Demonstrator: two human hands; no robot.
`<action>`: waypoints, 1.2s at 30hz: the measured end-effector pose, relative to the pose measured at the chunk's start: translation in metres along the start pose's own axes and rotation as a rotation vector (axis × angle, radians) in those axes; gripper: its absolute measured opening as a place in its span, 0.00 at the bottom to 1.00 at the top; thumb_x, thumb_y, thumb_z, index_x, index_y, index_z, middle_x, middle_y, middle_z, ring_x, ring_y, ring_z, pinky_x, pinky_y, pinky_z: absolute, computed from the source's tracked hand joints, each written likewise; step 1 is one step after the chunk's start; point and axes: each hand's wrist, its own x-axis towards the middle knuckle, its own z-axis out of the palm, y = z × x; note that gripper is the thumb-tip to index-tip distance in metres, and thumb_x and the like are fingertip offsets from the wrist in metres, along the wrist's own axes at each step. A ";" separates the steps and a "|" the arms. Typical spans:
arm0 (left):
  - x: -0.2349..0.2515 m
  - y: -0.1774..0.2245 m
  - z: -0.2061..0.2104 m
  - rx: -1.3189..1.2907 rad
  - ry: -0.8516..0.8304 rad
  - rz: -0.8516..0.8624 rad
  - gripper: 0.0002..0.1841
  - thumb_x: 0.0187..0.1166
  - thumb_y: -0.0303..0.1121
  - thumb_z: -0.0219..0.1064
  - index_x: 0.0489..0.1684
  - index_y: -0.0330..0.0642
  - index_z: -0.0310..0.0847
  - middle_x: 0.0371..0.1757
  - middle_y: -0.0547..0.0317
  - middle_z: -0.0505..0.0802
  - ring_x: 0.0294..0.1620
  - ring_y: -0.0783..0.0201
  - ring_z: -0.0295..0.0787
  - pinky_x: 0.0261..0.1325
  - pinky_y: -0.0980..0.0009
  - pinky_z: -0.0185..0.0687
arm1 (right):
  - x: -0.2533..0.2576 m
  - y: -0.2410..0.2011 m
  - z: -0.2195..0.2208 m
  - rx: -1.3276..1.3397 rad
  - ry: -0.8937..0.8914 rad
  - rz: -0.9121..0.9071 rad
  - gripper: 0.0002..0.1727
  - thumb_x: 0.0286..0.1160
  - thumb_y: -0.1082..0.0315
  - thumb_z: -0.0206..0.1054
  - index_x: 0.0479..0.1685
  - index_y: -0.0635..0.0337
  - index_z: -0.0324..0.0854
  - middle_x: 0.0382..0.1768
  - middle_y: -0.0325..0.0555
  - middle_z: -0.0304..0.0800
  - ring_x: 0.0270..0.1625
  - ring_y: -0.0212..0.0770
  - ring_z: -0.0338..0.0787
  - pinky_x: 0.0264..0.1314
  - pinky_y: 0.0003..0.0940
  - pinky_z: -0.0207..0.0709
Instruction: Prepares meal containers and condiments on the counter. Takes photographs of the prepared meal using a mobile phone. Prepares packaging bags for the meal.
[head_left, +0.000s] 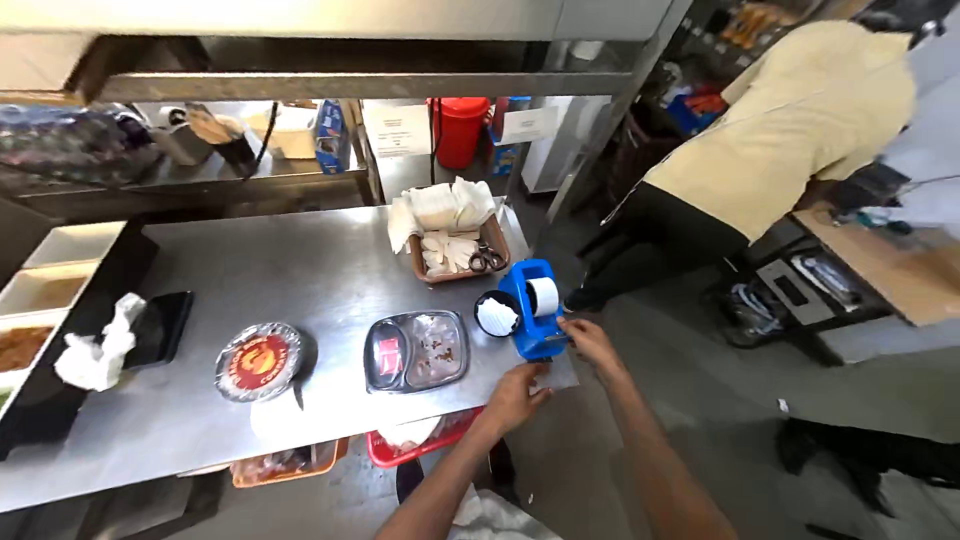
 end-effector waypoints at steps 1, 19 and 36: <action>0.017 -0.003 0.010 -0.014 0.021 0.007 0.27 0.83 0.43 0.68 0.79 0.41 0.76 0.75 0.46 0.85 0.71 0.54 0.86 0.77 0.55 0.80 | 0.002 -0.004 0.002 0.026 -0.016 -0.008 0.25 0.81 0.47 0.69 0.57 0.62 0.86 0.52 0.58 0.90 0.50 0.52 0.87 0.50 0.55 0.80; 0.052 0.042 0.013 0.003 0.272 -0.309 0.23 0.87 0.49 0.61 0.35 0.37 0.93 0.37 0.49 0.96 0.45 0.53 0.94 0.58 0.47 0.86 | -0.124 0.112 -0.005 0.399 -0.067 0.247 0.09 0.81 0.65 0.69 0.43 0.63 0.87 0.38 0.43 0.90 0.36 0.32 0.84 0.33 0.27 0.77; -0.042 -0.100 -0.167 0.800 0.502 -0.149 0.22 0.82 0.66 0.56 0.74 0.87 0.79 0.94 0.65 0.62 0.96 0.39 0.39 0.89 0.27 0.32 | -0.126 0.024 0.213 0.523 -0.253 0.105 0.13 0.78 0.65 0.73 0.40 0.71 0.88 0.24 0.50 0.89 0.16 0.37 0.81 0.20 0.33 0.81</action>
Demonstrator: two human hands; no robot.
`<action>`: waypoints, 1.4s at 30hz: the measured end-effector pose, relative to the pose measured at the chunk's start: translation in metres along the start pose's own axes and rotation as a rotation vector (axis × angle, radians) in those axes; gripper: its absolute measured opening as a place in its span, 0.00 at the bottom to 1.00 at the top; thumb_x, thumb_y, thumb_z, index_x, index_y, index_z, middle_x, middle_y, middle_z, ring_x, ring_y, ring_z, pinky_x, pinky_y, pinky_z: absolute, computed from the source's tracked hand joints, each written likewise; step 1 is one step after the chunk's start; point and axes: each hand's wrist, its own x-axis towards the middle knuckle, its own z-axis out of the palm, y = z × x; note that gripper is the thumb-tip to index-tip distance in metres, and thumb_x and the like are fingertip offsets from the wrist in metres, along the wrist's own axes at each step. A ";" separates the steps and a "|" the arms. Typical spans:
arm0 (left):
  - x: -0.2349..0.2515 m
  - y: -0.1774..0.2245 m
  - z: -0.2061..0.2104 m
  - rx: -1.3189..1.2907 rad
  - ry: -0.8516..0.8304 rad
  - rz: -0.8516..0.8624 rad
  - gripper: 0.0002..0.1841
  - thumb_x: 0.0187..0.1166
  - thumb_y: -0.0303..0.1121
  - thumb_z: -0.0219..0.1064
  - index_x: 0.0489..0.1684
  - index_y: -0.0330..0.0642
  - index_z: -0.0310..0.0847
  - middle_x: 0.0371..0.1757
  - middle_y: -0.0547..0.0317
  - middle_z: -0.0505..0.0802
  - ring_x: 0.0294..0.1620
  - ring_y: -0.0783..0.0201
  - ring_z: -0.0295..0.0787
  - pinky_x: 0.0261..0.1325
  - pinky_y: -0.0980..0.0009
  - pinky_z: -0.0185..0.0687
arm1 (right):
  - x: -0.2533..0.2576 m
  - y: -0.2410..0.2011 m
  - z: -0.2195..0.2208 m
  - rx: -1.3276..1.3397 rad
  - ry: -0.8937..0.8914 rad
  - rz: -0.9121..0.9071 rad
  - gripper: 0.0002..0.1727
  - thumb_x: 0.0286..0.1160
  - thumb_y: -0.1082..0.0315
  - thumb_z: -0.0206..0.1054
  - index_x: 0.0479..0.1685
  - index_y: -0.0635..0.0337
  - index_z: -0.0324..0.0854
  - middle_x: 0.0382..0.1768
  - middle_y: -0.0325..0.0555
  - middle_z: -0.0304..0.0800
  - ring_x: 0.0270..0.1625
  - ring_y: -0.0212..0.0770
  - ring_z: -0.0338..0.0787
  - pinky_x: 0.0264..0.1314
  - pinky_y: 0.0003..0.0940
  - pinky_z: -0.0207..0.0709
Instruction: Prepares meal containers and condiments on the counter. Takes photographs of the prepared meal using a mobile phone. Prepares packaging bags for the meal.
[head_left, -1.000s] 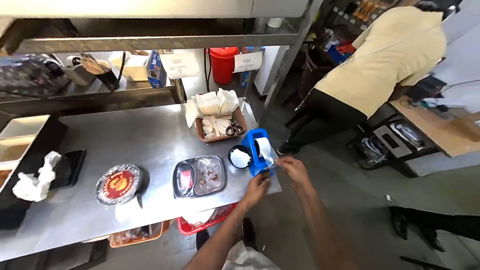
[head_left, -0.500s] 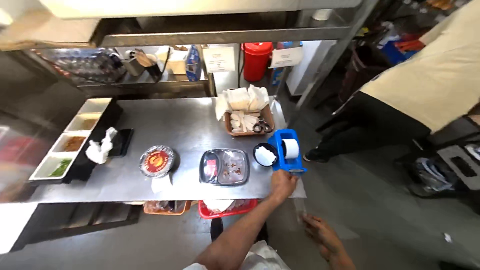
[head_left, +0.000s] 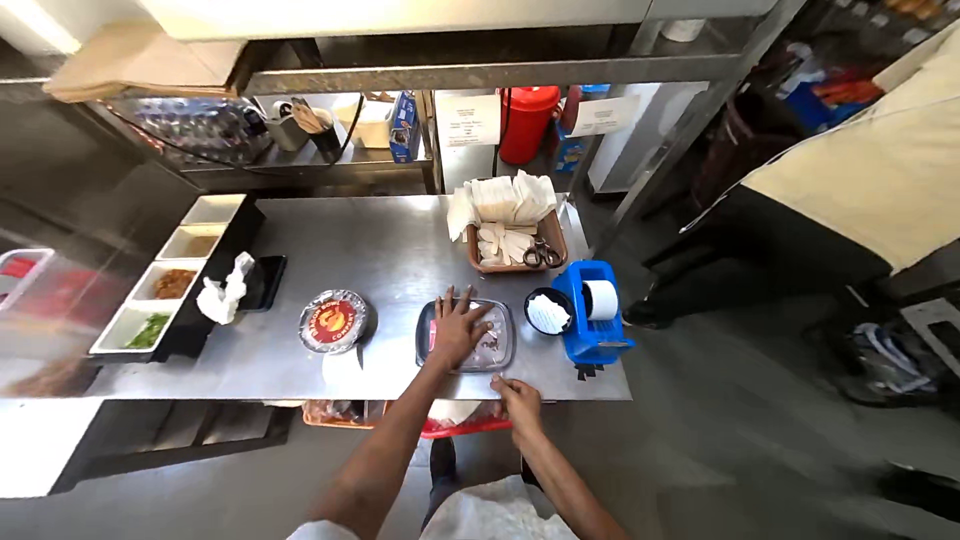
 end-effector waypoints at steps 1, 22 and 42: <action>0.000 0.001 0.001 0.042 -0.042 -0.010 0.25 0.82 0.68 0.54 0.77 0.87 0.75 0.96 0.62 0.58 0.97 0.40 0.37 0.89 0.26 0.30 | -0.001 0.006 -0.001 -0.009 0.010 -0.006 0.13 0.78 0.65 0.73 0.40 0.71 0.88 0.22 0.50 0.88 0.15 0.37 0.81 0.19 0.33 0.80; -0.024 0.022 0.010 0.068 -0.025 -0.122 0.31 0.89 0.59 0.42 0.91 0.68 0.63 0.92 0.64 0.68 0.95 0.46 0.49 0.89 0.27 0.28 | -0.026 -0.098 -0.122 -0.566 0.412 -0.548 0.19 0.85 0.59 0.64 0.63 0.62 0.86 0.56 0.51 0.93 0.59 0.46 0.91 0.66 0.49 0.84; 0.003 0.237 0.060 -1.014 -0.402 -0.234 0.21 0.90 0.44 0.59 0.42 0.36 0.93 0.43 0.54 0.98 0.45 0.61 0.96 0.55 0.58 0.90 | -0.081 -0.039 -0.229 -0.123 0.180 0.144 0.10 0.81 0.64 0.69 0.45 0.63 0.88 0.46 0.46 0.94 0.51 0.40 0.89 0.52 0.41 0.81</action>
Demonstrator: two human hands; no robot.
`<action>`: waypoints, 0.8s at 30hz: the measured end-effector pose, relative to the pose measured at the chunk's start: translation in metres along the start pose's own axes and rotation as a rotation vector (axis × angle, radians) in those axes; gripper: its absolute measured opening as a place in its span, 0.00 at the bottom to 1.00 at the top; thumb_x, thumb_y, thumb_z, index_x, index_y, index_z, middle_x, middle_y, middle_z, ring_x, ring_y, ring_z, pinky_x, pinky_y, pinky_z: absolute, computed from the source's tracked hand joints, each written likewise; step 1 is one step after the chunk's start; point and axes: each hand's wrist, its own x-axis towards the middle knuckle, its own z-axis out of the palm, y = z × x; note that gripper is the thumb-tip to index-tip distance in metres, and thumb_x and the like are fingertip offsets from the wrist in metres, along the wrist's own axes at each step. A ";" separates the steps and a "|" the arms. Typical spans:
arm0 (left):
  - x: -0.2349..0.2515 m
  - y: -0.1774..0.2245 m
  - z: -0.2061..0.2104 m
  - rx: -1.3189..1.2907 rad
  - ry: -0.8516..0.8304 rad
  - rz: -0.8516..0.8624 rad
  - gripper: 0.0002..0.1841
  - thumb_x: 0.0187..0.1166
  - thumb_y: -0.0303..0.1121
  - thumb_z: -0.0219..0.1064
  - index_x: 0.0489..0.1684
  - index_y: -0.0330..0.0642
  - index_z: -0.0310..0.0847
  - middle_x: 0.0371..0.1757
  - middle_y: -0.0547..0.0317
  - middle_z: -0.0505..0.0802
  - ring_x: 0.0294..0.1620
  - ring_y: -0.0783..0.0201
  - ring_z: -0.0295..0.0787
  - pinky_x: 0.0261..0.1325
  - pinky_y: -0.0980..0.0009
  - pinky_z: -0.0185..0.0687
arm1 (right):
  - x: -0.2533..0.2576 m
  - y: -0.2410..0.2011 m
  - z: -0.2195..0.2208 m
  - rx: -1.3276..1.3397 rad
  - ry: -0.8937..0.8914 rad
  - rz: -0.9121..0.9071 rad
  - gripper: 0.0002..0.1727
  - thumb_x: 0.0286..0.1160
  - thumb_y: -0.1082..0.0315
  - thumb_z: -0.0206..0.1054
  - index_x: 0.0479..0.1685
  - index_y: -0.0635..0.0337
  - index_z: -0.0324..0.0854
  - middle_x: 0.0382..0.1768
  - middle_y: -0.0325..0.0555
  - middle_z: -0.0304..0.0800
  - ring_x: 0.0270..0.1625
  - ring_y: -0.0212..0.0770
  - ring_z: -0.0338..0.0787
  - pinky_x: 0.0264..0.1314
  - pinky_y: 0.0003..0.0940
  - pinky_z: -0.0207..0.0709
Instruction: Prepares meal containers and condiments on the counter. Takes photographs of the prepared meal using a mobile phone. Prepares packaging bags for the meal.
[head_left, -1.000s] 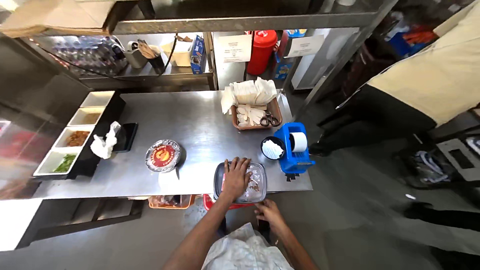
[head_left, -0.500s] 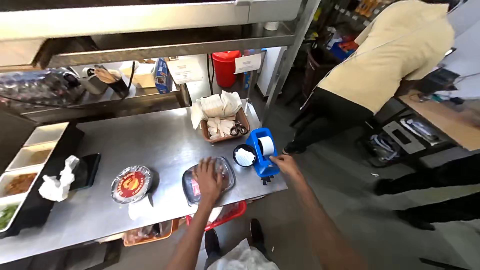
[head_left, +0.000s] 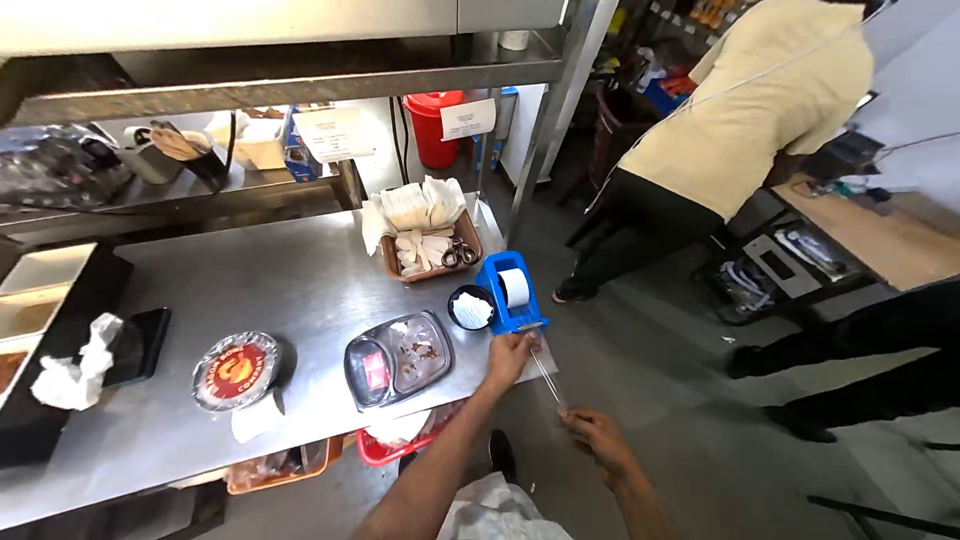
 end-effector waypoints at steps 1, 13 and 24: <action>-0.003 0.010 -0.004 0.261 0.011 -0.025 0.22 0.89 0.48 0.59 0.40 0.42 0.94 0.43 0.55 0.97 0.47 0.58 0.94 0.59 0.51 0.87 | 0.003 0.004 0.000 0.037 -0.009 0.030 0.11 0.82 0.63 0.68 0.48 0.63 0.88 0.46 0.46 0.93 0.49 0.40 0.89 0.51 0.40 0.81; -0.097 -0.049 -0.212 0.626 0.378 0.312 0.15 0.85 0.51 0.63 0.52 0.62 0.97 0.77 0.73 0.86 0.87 0.55 0.67 0.88 0.43 0.59 | -0.003 0.019 0.178 0.007 -0.509 -0.193 0.15 0.82 0.61 0.68 0.46 0.67 0.89 0.36 0.46 0.93 0.35 0.38 0.91 0.41 0.36 0.88; -0.098 -0.106 -0.254 0.867 0.475 0.075 0.21 0.89 0.47 0.53 0.76 0.66 0.82 0.60 0.57 0.93 0.66 0.51 0.85 0.74 0.45 0.74 | 0.022 0.041 0.226 -0.195 -0.485 0.047 0.16 0.87 0.58 0.64 0.55 0.62 0.87 0.40 0.45 0.93 0.33 0.38 0.89 0.34 0.34 0.84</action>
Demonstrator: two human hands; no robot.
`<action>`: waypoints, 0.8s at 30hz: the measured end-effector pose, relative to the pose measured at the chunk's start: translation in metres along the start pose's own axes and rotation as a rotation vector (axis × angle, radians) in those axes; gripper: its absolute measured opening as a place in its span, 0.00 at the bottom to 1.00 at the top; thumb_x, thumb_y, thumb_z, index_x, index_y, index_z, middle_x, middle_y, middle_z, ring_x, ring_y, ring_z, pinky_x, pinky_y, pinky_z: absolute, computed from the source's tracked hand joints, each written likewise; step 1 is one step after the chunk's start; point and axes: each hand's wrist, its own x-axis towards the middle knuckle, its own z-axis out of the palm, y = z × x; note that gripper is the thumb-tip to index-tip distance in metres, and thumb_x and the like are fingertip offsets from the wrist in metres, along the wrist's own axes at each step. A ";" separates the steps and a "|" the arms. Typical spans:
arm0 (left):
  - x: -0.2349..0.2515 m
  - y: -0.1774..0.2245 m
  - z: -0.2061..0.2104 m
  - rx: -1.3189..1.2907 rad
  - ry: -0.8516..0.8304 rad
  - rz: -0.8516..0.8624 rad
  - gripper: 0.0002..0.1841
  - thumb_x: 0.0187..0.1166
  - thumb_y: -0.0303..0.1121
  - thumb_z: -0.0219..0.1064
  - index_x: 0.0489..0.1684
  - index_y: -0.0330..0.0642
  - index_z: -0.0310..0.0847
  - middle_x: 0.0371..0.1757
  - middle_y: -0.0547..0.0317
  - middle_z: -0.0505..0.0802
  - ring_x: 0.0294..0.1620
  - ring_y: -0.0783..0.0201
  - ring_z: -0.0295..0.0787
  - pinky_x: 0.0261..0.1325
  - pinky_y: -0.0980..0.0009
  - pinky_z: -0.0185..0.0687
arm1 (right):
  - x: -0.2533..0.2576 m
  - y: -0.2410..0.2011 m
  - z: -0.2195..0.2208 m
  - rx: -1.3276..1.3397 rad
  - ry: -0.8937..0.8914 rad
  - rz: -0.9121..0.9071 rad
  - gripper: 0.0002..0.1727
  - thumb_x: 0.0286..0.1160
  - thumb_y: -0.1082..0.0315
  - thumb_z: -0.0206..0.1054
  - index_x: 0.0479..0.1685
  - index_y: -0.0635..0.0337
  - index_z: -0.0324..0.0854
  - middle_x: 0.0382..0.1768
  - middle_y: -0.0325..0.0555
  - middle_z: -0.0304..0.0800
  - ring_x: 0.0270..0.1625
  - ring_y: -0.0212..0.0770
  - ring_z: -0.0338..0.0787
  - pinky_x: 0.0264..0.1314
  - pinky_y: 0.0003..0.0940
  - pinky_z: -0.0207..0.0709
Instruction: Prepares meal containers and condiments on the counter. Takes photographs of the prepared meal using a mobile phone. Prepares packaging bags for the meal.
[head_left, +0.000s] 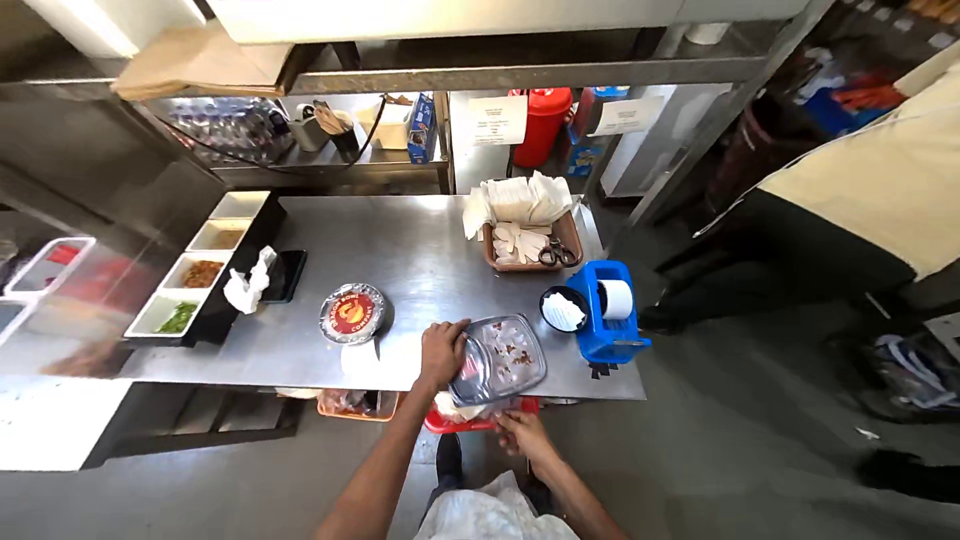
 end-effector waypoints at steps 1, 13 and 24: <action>-0.007 0.005 0.002 0.002 -0.035 -0.007 0.21 0.89 0.47 0.52 0.75 0.64 0.82 0.58 0.56 0.92 0.64 0.51 0.85 0.72 0.46 0.75 | 0.002 0.003 -0.008 -0.024 -0.008 0.034 0.17 0.86 0.57 0.65 0.59 0.60 0.86 0.43 0.45 0.93 0.36 0.38 0.90 0.36 0.36 0.84; -0.082 0.032 0.016 -0.553 0.010 -0.444 0.19 0.86 0.41 0.62 0.64 0.34 0.80 0.53 0.44 0.91 0.53 0.53 0.91 0.61 0.52 0.87 | -0.029 -0.024 -0.017 0.509 0.151 0.094 0.39 0.90 0.35 0.38 0.74 0.58 0.76 0.60 0.56 0.89 0.58 0.55 0.89 0.55 0.59 0.82; -0.099 0.078 0.022 -0.472 0.411 -0.409 0.33 0.74 0.45 0.74 0.73 0.31 0.74 0.61 0.35 0.85 0.53 0.45 0.86 0.54 0.47 0.84 | -0.038 -0.141 -0.172 -0.611 1.020 -0.454 0.26 0.81 0.42 0.65 0.63 0.52 0.88 0.68 0.60 0.83 0.70 0.69 0.78 0.63 0.75 0.71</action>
